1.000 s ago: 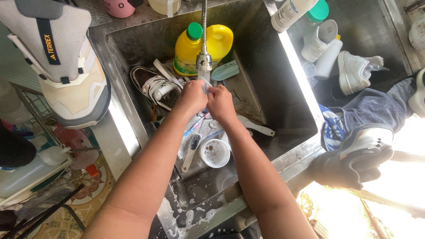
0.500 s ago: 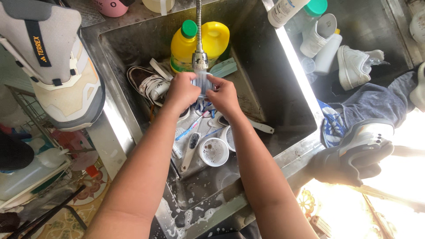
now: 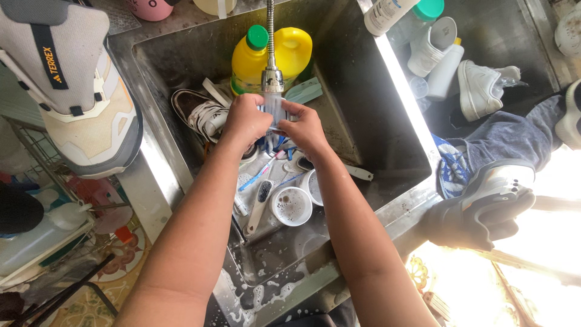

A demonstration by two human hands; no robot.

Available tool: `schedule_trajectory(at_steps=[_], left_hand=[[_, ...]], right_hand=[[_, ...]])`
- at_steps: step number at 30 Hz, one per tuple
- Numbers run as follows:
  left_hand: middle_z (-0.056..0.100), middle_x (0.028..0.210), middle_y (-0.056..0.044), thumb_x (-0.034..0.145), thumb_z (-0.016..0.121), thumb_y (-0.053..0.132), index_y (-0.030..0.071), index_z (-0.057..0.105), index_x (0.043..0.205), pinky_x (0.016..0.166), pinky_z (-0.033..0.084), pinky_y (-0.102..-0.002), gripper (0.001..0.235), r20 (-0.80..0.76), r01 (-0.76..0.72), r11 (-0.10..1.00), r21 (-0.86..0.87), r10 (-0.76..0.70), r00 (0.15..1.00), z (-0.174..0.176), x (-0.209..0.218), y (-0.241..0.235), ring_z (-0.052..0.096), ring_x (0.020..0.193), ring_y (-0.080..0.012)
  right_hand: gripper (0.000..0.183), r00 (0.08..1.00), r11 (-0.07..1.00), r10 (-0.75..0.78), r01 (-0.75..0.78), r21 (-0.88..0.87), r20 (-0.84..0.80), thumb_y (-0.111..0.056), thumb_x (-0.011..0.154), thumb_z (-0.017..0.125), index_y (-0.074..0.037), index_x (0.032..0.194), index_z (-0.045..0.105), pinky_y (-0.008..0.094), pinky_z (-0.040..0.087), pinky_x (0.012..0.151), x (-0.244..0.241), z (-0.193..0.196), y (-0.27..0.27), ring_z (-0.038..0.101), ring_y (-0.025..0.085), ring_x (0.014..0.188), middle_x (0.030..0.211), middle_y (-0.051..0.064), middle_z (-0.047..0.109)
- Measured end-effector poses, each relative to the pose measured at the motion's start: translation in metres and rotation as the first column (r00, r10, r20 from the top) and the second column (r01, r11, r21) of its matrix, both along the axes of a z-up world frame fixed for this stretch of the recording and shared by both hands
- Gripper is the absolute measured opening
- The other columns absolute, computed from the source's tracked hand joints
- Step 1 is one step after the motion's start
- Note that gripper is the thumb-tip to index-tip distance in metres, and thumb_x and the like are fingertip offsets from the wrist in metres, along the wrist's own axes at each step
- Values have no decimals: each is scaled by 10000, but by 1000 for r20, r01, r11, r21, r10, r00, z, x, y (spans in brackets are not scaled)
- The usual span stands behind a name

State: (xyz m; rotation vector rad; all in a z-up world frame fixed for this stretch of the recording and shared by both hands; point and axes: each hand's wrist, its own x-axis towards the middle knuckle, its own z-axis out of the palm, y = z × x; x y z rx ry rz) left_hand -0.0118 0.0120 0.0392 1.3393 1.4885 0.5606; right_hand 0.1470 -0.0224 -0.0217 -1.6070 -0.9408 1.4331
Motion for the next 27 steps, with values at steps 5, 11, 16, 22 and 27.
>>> schedule_trajectory(at_steps=[5, 11, 16, 22, 27], left_hand=[[743, 717, -153, 732, 631, 40, 17, 752, 1056, 560, 555, -344, 347, 40, -17, 996, -88, 20, 999, 0, 1, -1, 722, 585, -201], [739, 713, -134, 732, 619, 33, 4, 762, 1062, 544, 551, -345, 361, 83, -11, 996, -92, 19, 996, -7, 0, -2, 707, 570, -188], [738, 713, -145, 724, 608, 16, 7, 750, 1091, 535, 553, -343, 393, 79, -20, 997, -81, 26, 997, -9, -1, 1, 700, 554, -193], [739, 735, -136, 740, 619, 24, -14, 760, 1049, 534, 546, -327, 341, 79, -36, 996, -77, 42, 996, -8, 2, 0, 700, 568, -173], [723, 738, -118, 776, 614, 8, -30, 758, 1063, 510, 499, -315, 324, 228, -39, 986, -162, 75, 971, -16, 4, -1, 656, 574, -147]], right_hand=[[556, 1000, 1000, 3, -3, 13, -11, 87, 833, 659, 111, 1379, 555, 309, 668, 795, 0, 3, 1, 749, 198, 919, 1224, 193, 693], [545, 998, 1000, 2, -2, -1, -62, 97, 830, 651, 116, 1366, 554, 310, 666, 809, 2, 2, 0, 753, 202, 920, 1227, 210, 696], [550, 999, 1000, 20, -20, 2, 28, 87, 799, 668, 77, 1346, 619, 295, 642, 750, 5, 5, 2, 747, 180, 842, 1128, 184, 737], [553, 989, 999, 34, -39, 30, 140, 76, 801, 657, 56, 1353, 628, 276, 609, 718, 7, 5, 0, 720, 159, 797, 1074, 148, 761], [511, 999, 996, 50, -51, 73, 17, 40, 850, 632, 61, 1360, 594, 270, 633, 784, 2, 7, -1, 742, 129, 872, 1125, 118, 740]])
